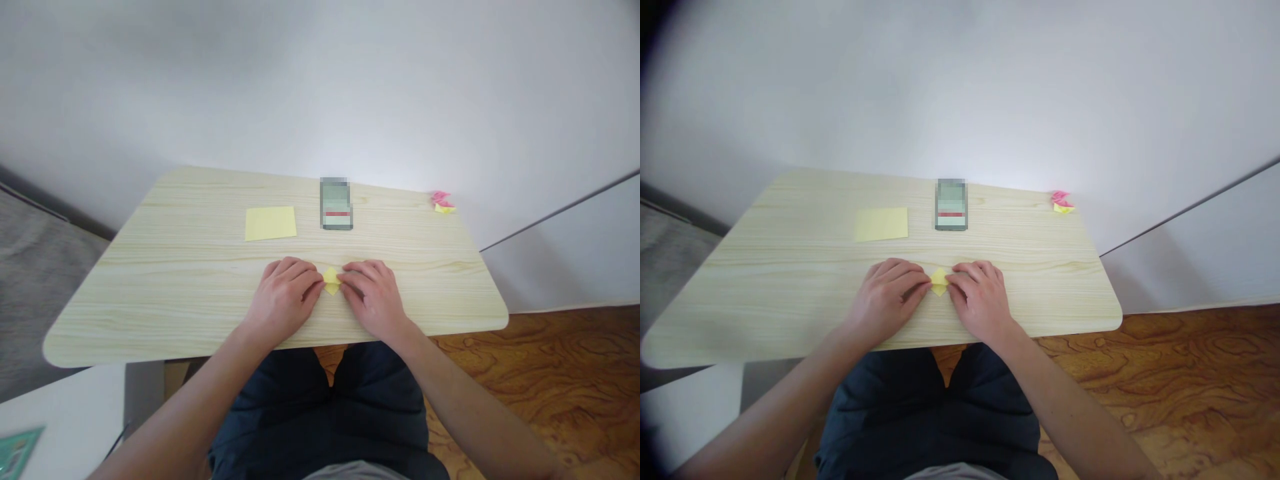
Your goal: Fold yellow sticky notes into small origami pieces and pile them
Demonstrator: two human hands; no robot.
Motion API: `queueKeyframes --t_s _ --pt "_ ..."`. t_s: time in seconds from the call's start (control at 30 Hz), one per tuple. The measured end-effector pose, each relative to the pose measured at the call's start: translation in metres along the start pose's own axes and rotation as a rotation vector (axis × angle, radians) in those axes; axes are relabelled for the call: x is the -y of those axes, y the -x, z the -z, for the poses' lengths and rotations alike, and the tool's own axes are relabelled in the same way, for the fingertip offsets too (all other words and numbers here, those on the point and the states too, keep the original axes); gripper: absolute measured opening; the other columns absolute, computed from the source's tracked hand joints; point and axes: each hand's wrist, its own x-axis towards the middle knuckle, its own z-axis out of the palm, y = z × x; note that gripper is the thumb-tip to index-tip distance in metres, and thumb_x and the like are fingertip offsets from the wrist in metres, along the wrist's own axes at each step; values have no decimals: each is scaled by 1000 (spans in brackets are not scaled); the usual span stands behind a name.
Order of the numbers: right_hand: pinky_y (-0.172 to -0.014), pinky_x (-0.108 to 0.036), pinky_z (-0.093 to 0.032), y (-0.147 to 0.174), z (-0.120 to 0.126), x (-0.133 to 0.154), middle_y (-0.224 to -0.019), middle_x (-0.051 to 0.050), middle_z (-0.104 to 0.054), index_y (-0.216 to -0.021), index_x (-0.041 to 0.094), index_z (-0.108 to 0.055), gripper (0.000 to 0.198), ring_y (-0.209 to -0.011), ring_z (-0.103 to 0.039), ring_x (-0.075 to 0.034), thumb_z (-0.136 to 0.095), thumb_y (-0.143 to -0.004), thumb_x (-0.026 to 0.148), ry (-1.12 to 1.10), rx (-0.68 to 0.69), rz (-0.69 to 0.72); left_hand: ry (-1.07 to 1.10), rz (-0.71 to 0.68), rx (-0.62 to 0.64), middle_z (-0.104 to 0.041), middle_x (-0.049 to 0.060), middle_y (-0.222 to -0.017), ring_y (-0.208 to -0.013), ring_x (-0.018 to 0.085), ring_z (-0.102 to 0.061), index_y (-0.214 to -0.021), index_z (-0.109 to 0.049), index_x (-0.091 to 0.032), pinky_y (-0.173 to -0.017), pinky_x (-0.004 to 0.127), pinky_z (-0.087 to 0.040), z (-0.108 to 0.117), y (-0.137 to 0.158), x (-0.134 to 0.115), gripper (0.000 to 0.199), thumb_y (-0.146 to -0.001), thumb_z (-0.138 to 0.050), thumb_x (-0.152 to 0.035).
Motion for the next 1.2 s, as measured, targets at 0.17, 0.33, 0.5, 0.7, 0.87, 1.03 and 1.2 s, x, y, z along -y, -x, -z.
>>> queueKeyframes --t_s 0.17,0.33,0.5,0.7,0.87,1.03,1.2 --pt "-98 -46 -44 -5 0 -1 -118 -4 -73 -102 26 -74 14 -112 -58 -26 -62 -99 30 -45 -6 -3 32 43 3 -72 5 -106 -103 24 -61 -96 -71 -24 -94 43 -45 0 -1 1 13 -97 -58 -26" --pt "-95 -45 -45 -10 0 0 -110 -5 -71 -96 25 -74 10 -107 -60 -25 -65 -97 29 -90 -7 -70 54 137 19 -71 4 -103 -102 25 -59 -92 -71 -25 -91 44 -45 -1 -4 1 10 -94 -62 -26" --pt "-89 -43 -47 -18 0 4 -102 -8 -65 -94 23 -73 15 -101 -59 -25 -63 -97 32 -56 53 -139 42 231 21 -70 3 -101 -102 27 -58 -87 -71 -26 -92 48 -43 -2 -8 -2 6 -90 -67 -31" --pt "-82 -42 -44 -28 1 11 -98 -8 -64 -86 22 -67 22 -99 -60 -27 -59 -99 38 65 118 -177 22 276 13 -70 4 -103 -103 28 -57 -84 -70 -26 -90 49 -42 -4 -10 -6 12 -92 -65 -33" --pt "-80 -40 -40 -30 1 18 -97 -8 -66 -89 22 -63 22 -99 -58 -27 -56 -100 40 176 151 -182 -17 308 4 -69 4 -103 -104 28 -57 -83 -68 -25 -90 47 -41 -6 -10 -13 10 -91 -67 -31" --pt "-80 -39 -37 -30 3 22 -97 -6 -68 -90 22 -61 22 -99 -58 -26 -54 -102 40 224 184 -194 -49 329 21 -68 4 -106 -108 28 -56 -84 -66 -24 -92 46 -41 -3 -10 -18 9 -91 -66 -29" --pt "-81 -39 -35 -32 2 22 -98 -6 -68 -90 22 -61 22 -99 -58 -26 -53 -102 39 242 203 -186 -55 321 21 -68 3 -106 -107 27 -57 -87 -67 -25 -93 46 -41 -3 -8 -17 9 -93 -64 -30"
